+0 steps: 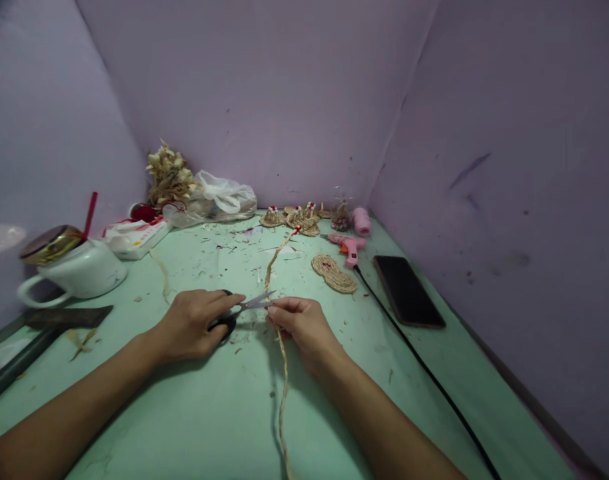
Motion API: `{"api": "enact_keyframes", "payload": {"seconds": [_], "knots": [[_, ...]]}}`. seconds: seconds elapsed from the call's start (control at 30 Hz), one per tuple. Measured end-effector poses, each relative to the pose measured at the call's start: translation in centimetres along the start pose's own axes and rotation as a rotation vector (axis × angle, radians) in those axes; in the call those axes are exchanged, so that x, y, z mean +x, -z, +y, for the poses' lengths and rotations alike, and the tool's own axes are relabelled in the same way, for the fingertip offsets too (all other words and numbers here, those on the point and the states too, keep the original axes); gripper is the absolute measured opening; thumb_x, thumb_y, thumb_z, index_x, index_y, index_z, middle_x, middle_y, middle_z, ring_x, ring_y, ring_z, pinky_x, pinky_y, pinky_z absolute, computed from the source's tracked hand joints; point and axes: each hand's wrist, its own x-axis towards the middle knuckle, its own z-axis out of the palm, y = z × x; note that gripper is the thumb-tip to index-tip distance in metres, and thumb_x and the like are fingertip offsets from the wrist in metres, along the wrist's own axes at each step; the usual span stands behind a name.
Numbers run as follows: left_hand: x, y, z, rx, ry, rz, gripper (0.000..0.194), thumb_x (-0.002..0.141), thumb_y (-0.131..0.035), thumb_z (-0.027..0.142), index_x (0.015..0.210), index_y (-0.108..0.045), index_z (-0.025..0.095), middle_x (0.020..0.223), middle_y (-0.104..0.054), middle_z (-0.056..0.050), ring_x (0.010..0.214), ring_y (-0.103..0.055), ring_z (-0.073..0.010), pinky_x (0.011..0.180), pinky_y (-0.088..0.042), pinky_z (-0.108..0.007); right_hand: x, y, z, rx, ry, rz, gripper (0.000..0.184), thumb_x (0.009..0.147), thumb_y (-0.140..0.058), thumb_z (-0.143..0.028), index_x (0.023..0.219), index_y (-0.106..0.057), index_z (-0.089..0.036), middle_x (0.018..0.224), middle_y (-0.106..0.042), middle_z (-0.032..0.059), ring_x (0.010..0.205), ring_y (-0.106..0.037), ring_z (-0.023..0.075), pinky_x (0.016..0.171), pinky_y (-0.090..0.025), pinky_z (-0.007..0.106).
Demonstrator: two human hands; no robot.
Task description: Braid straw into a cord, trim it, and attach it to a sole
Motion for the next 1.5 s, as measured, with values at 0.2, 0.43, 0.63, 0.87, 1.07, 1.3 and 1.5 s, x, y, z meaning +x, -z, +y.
{"api": "enact_keyframes", "payload": {"seconds": [0.2,0.43,0.63,0.87,1.07,1.3,1.5], "knots": [[-0.14,0.14,-0.12,0.052,-0.011,0.004,0.045,0.069,-0.044,0.020,0.114,-0.050,0.019,0.083,-0.062,-0.005,0.069,-0.056,-0.0194,0.058,-0.040,-0.031,-0.47,-0.07,-0.71,0.073,-0.010,-0.103,0.028,0.050,-0.072,-0.020,0.077,-0.067,-0.013,0.066,-0.063,0.0019,0.048,-0.048,0.0070,0.050,-0.038,0.023],[-0.22,0.11,0.07,0.075,-0.027,0.001,0.046,0.069,-0.045,0.020,0.114,-0.050,0.019,0.081,-0.061,-0.005,0.067,-0.055,-0.0186,0.059,-0.039,-0.030,-0.29,0.08,-0.52,0.020,-0.036,-0.035,0.025,0.046,-0.073,-0.015,0.070,-0.066,-0.011,0.056,-0.059,-0.0007,0.045,-0.048,0.0066,0.047,-0.036,0.022],[-0.15,0.18,0.22,0.067,-0.059,0.006,0.046,0.069,-0.044,0.019,0.114,-0.050,0.019,0.086,-0.060,-0.006,0.068,-0.054,-0.0184,0.059,-0.039,-0.031,-0.38,0.01,-0.74,-0.026,-0.101,-0.087,0.023,0.047,-0.070,-0.012,0.070,-0.068,-0.009,0.050,-0.058,-0.0001,0.041,-0.045,0.0062,0.044,-0.032,0.022],[-0.20,0.71,0.52,0.034,-0.075,-0.064,0.050,0.066,-0.045,0.020,0.116,-0.048,0.022,0.086,-0.058,-0.005,0.068,-0.052,-0.0186,0.061,-0.039,-0.031,-0.47,0.08,-0.40,-0.169,-0.057,-0.116,0.020,0.051,-0.067,-0.015,0.071,-0.070,-0.012,0.042,-0.051,-0.0034,0.036,-0.035,0.0045,0.040,-0.023,0.021],[-0.25,0.70,0.46,0.012,-0.072,-0.083,0.053,0.065,-0.046,0.019,0.117,-0.047,0.023,0.083,-0.057,-0.004,0.067,-0.052,-0.0179,0.060,-0.038,-0.030,-0.78,-0.24,-0.58,-0.260,-0.006,-0.135,0.024,0.055,-0.064,-0.015,0.077,-0.071,-0.013,0.041,-0.048,-0.0039,0.037,-0.031,0.0041,0.039,-0.020,0.021],[-0.32,0.65,0.24,0.009,-0.071,-0.112,0.054,0.065,-0.044,0.015,0.118,-0.046,0.022,0.078,-0.060,-0.004,0.065,-0.055,-0.0186,0.058,-0.038,-0.030,-0.79,-0.20,-0.53,-0.264,0.002,-0.143,0.023,0.056,-0.064,-0.017,0.078,-0.070,-0.013,0.039,-0.045,-0.0049,0.036,-0.030,0.0040,0.038,-0.019,0.020],[-0.32,0.51,-0.13,-0.150,-0.049,-0.050,0.051,0.064,-0.043,0.011,0.113,-0.052,0.024,0.075,-0.064,-0.002,0.062,-0.057,-0.0148,0.057,-0.038,-0.024,-0.46,0.01,-0.50,-0.169,-0.001,-0.107,0.019,0.052,-0.068,-0.017,0.070,-0.069,-0.011,0.045,-0.053,-0.0026,0.039,-0.038,0.0051,0.041,-0.027,0.021]]}}
